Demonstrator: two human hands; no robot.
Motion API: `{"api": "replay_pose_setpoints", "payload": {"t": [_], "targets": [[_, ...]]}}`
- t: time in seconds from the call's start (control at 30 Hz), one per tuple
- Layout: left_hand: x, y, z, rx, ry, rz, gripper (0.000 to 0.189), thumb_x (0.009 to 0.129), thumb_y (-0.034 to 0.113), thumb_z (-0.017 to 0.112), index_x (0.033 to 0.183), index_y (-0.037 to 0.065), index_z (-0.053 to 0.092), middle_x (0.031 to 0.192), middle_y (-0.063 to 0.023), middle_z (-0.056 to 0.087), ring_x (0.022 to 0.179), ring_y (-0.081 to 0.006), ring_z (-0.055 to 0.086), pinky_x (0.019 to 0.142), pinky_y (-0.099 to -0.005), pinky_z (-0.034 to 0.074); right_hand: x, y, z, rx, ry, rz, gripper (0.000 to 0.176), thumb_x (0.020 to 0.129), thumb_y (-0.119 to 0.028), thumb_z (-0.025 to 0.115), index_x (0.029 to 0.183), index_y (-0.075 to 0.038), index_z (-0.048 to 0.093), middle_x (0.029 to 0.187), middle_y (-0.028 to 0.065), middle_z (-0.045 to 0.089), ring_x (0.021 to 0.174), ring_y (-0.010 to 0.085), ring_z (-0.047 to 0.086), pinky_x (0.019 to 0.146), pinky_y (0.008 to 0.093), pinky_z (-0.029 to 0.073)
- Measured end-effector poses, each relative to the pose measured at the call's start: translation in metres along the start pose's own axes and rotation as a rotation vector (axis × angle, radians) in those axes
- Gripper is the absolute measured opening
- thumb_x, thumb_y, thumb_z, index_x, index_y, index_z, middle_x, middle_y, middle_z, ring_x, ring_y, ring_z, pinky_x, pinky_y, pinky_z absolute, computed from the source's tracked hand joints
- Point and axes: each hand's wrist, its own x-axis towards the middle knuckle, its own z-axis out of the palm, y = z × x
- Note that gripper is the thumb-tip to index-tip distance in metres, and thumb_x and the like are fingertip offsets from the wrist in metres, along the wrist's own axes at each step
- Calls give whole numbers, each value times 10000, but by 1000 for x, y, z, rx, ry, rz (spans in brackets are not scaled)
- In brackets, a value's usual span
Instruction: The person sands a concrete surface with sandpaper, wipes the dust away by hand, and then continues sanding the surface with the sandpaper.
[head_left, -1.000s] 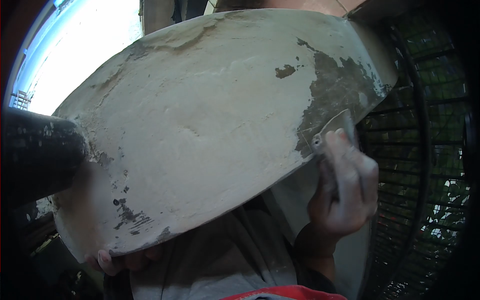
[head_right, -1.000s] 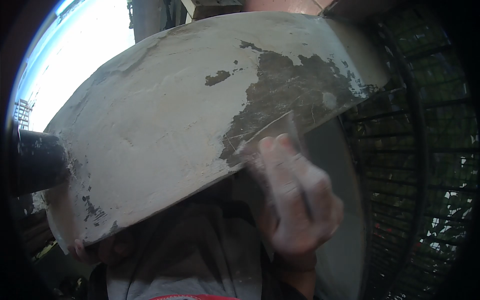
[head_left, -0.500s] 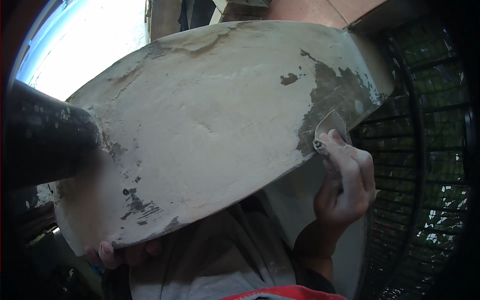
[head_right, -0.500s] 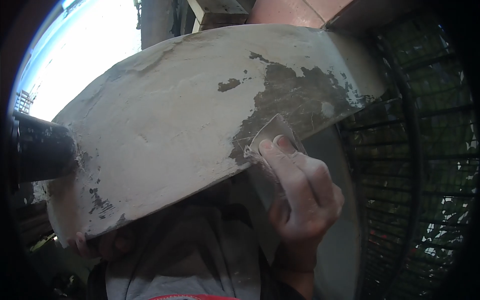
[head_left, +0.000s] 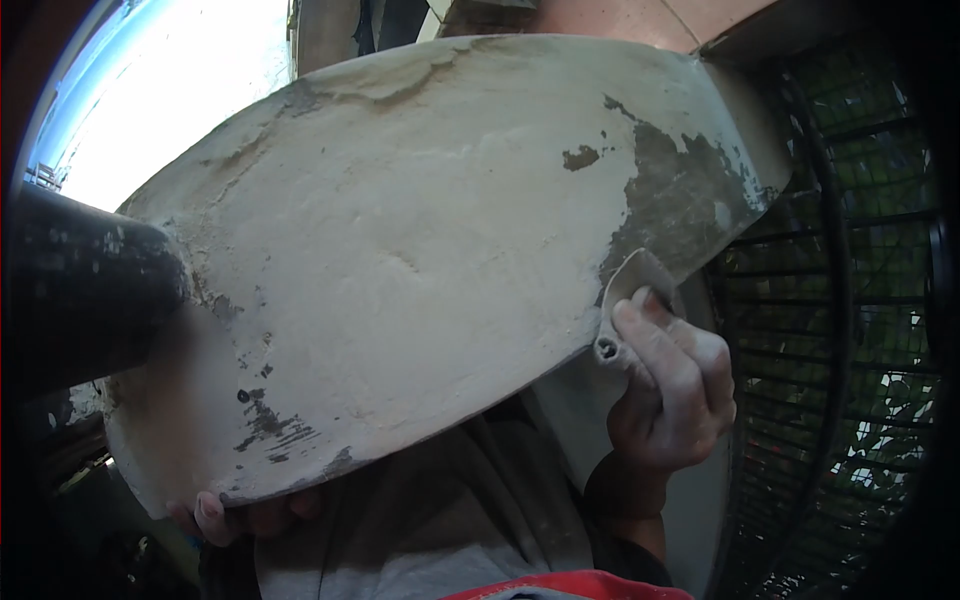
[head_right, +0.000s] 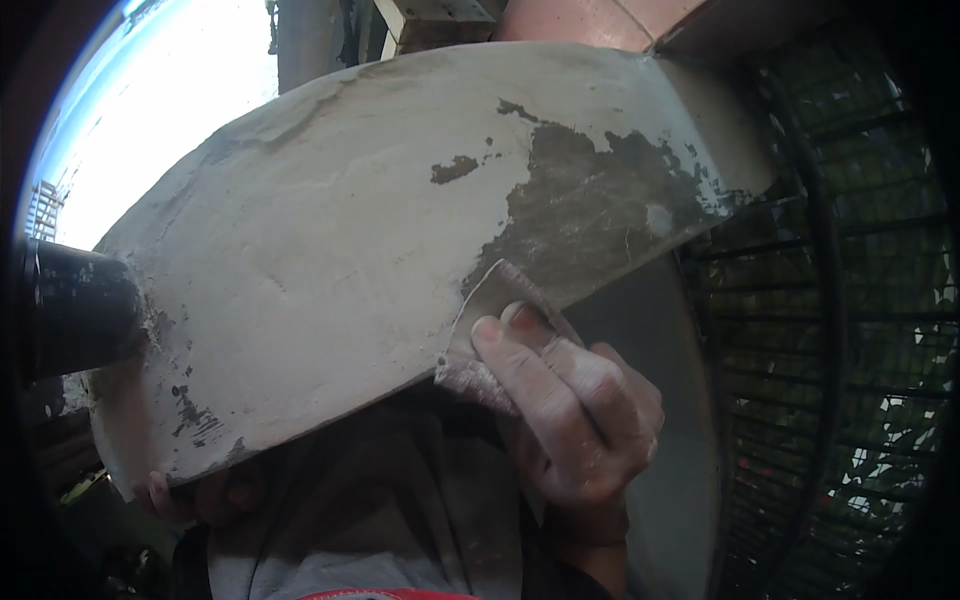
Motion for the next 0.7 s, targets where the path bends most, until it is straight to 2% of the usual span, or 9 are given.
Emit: {"api": "replay_pose_setpoints", "payload": {"t": [0.17,0.2,0.27,0.37,0.5,0.57,0.6,0.67,0.7], "targets": [[0,-1,-2,20,4,15,497,1053,601,466,1319,202,595,1177,-147,593,1201,-359,596,988,-464,576,-12,-7,7,-14,9,-3,167,985,-91,682,1101,4,757,1019,140,729,916,258,737,764,344,616],[-1,-1,-2,22,7,20,497,1053,601,466,1319,202,594,1177,-147,593,1200,-359,596,988,-464,576,-10,-6,9,8,36,-22,232,906,-29,698,1126,-21,770,1040,104,718,875,229,750,684,327,618],[-3,-3,-2,20,3,22,498,1053,601,465,1320,201,594,1176,-146,593,1199,-358,597,987,-463,576,-12,-8,7,30,57,-33,340,827,33,715,1151,-46,783,1061,69,708,834,199,763,603,309,621],[-4,-3,-3,21,-4,25,499,1054,601,464,1322,200,593,1176,-146,593,1198,-357,597,986,-462,577,-18,-8,-1,-7,-135,-153,368,875,5,683,1230,-64,752,1091,66,703,884,204,757,716,345,640],[2,-2,-1,20,1,36,501,1055,601,462,1324,199,591,1176,-145,592,1195,-355,598,985,-461,578,-7,13,-2,-120,-25,-56,328,969,-98,621,1286,-29,670,966,87,696,830,229,692,854,419,588],[3,0,-2,38,3,41,501,1055,600,461,1325,198,591,1176,-144,592,1194,-354,598,985,-461,578,-19,-9,-9,-97,-148,-39,194,1003,-161,635,1122,-34,719,990,97,748,868,254,714,807,400,585],[4,2,0,40,9,47,502,1055,600,461,1325,198,590,1175,-144,592,1194,-354,598,984,-461,578,-20,-15,-11,-91,-203,-22,188,1019,-192,642,1041,-36,744,1002,102,774,886,266,725,783,390,583],[6,3,2,34,16,52,503,1055,600,460,1326,197,590,1175,-143,592,1193,-353,598,984,-460,579,-3,1,-8,221,-274,-162,205,928,-161,658,1105,-64,696,993,62,684,748,183,667,620,359,558],[6,0,1,29,14,50,503,1056,600,460,1327,197,589,1175,-143,591,1192,-353,598,983,-460,579,-6,4,-4,185,-211,-101,186,952,-171,648,1097,-73,713,1003,64,708,792,195,683,669,366,569]]}}
